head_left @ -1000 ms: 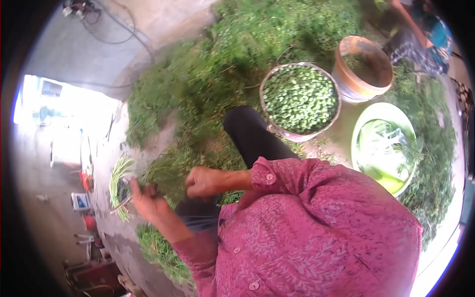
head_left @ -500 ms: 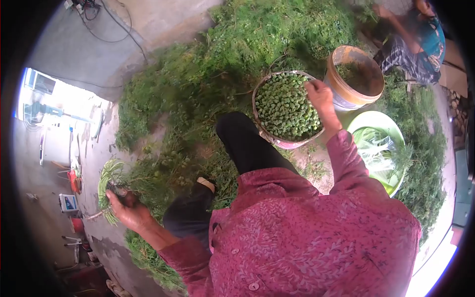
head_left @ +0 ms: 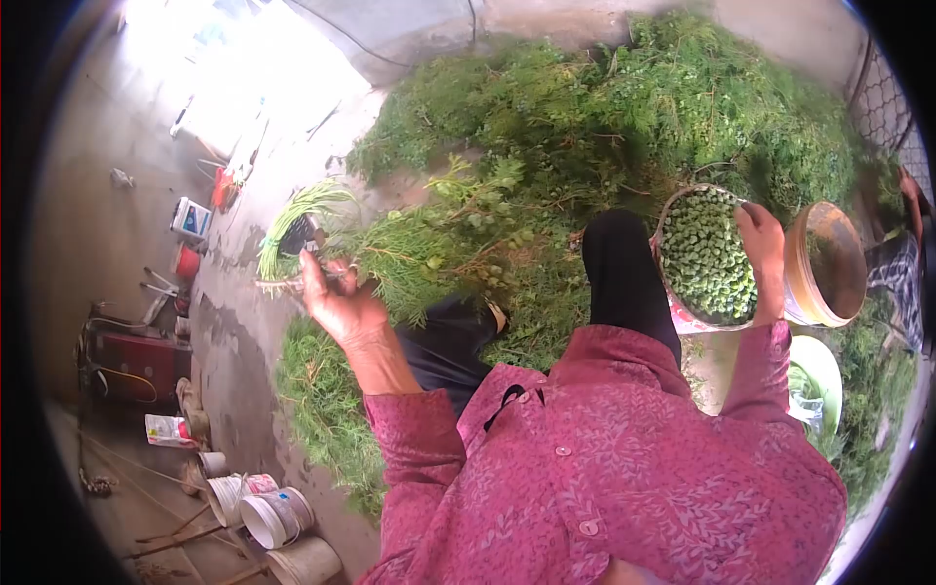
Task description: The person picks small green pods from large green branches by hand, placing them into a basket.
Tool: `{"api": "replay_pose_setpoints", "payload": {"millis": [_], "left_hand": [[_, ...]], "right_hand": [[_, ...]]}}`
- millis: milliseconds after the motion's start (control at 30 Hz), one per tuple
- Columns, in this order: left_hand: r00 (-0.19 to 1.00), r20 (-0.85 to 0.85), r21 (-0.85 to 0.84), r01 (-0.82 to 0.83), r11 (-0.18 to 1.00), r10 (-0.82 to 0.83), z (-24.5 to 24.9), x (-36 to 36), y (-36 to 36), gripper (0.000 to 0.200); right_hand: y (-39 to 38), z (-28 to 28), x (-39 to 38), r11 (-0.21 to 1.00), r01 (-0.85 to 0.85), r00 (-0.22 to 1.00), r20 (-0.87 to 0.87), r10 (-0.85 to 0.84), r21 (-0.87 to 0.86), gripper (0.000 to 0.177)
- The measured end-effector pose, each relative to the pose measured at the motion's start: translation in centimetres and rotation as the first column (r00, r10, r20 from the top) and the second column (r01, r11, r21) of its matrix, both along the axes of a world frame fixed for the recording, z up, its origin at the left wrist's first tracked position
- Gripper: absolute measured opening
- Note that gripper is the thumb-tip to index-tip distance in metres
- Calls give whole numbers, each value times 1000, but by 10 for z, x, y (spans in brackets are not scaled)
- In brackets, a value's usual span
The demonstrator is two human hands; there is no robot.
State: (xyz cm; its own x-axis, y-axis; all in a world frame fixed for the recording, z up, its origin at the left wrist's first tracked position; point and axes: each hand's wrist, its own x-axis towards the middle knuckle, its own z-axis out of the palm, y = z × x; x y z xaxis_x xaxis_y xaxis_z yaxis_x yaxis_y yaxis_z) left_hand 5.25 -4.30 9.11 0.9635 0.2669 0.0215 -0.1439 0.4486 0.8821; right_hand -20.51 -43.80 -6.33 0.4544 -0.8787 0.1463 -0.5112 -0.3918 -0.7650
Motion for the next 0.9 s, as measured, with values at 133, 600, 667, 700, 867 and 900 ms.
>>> {"api": "replay_pose_setpoints", "payload": {"millis": [133,600,667,700,867,900], "left_hand": [[999,-9,-89,50,995,-51,0,-4,-2,17],[989,28,-43,148,988,-147,-1,-24,-11,16],[990,20,-40,141,989,-140,-1,-23,-12,17],[991,14,-36,133,991,-132,-2,-23,-12,18],[986,58,-13,158,987,-157,-5,-22,-12,22],[986,74,-3,151,988,-151,-4,-23,-14,24]], "right_hand": [[77,62,62,783,-515,790,547,277,348,29],[248,83,168,-19,-920,336,815,473,391,36],[248,77,167,-231,-819,480,848,226,525,32],[246,77,168,-232,-818,481,847,226,527,32],[246,66,176,-499,-779,452,892,-27,380,25],[247,66,177,-499,-780,451,892,-30,378,25]]}}
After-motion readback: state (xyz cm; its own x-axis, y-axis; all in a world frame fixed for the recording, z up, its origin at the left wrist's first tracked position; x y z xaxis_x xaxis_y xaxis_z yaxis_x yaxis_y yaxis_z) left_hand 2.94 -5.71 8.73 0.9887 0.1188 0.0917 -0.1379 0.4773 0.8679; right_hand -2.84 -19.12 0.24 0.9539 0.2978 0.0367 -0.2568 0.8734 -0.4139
